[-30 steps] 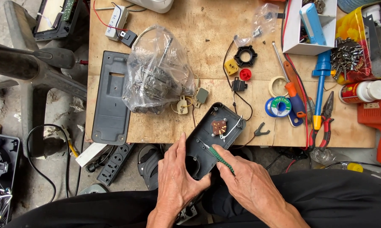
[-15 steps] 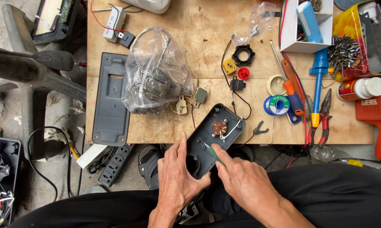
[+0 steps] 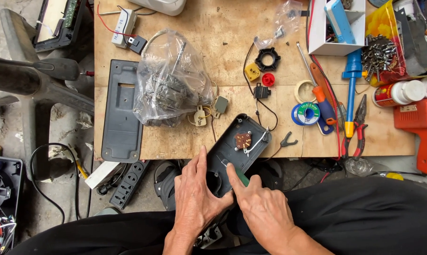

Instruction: The person modifies a black plastic housing and a small beige component using a utility knife, then fits the component into the housing. They repeatedly adjust the fit and trim the component to align it with the internal structure.

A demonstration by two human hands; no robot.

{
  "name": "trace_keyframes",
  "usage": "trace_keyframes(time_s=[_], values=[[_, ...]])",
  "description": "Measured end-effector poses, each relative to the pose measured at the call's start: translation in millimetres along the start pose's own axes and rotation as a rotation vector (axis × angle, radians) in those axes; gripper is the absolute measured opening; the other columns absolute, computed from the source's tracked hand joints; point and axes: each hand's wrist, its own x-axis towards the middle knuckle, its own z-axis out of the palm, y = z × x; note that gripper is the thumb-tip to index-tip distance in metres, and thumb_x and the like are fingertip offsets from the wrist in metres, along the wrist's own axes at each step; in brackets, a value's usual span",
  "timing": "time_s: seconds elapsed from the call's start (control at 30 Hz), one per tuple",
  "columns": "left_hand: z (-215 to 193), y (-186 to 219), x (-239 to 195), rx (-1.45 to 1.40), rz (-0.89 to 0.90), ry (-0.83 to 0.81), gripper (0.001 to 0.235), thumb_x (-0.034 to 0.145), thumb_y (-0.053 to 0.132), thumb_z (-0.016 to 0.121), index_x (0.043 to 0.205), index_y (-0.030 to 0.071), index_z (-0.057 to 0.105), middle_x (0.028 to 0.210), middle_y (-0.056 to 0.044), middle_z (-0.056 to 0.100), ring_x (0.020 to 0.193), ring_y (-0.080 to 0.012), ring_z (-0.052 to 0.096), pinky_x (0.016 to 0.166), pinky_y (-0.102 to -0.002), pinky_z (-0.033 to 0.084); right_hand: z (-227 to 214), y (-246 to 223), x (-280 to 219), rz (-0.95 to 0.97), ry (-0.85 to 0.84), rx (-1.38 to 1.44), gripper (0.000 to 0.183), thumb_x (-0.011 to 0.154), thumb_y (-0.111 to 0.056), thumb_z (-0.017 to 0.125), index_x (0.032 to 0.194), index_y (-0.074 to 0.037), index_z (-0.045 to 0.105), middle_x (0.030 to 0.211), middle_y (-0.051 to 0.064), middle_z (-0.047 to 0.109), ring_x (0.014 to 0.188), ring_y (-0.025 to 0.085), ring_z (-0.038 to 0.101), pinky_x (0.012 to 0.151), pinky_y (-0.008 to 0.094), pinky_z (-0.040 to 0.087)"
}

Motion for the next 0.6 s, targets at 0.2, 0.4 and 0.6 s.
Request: trace_keyframes(time_s=[0.2, 0.4, 0.6], values=[[-2, -1, 1, -0.012, -0.011, -0.031, 0.133, 0.072, 0.06, 0.089, 0.178, 0.016, 0.022, 0.159, -0.013, 0.054, 0.144, -0.0335, 0.053, 0.108, -0.053, 0.045, -40, 28, 17, 0.239, -0.295, 0.477, 0.065, 0.11, -0.049, 0.051, 0.173, -0.042, 0.034, 0.093, 0.011, 0.074, 0.075, 0.047, 0.076, 0.066, 0.065, 0.061], [-4, 1, 1, -0.01, -0.006, -0.029, 0.13, 0.072, 0.059, 0.089, 0.177, 0.016, 0.024, 0.157, -0.011, 0.054, 0.142, -0.0324, 0.054, 0.108, -0.053, 0.045, -43, 33, 18, 0.34, -0.398, 0.706, 0.061, 0.108, -0.048, 0.049, 0.169, -0.049, 0.043, 0.099, 0.005, 0.08, 0.096, 0.039, 0.075, 0.08, 0.057, 0.056], [-4, 0, 1, -0.021, 0.0, -0.016, 0.13, 0.07, 0.059, 0.089, 0.175, 0.015, 0.027, 0.16, -0.01, 0.054, 0.141, -0.0328, 0.056, 0.106, -0.052, 0.046, -54, 37, 22, 0.341, -0.444, 0.78, 0.063, 0.108, -0.048, 0.05, 0.17, -0.05, 0.043, 0.101, 0.005, 0.083, 0.096, 0.038, 0.075, 0.081, 0.053, 0.055]])
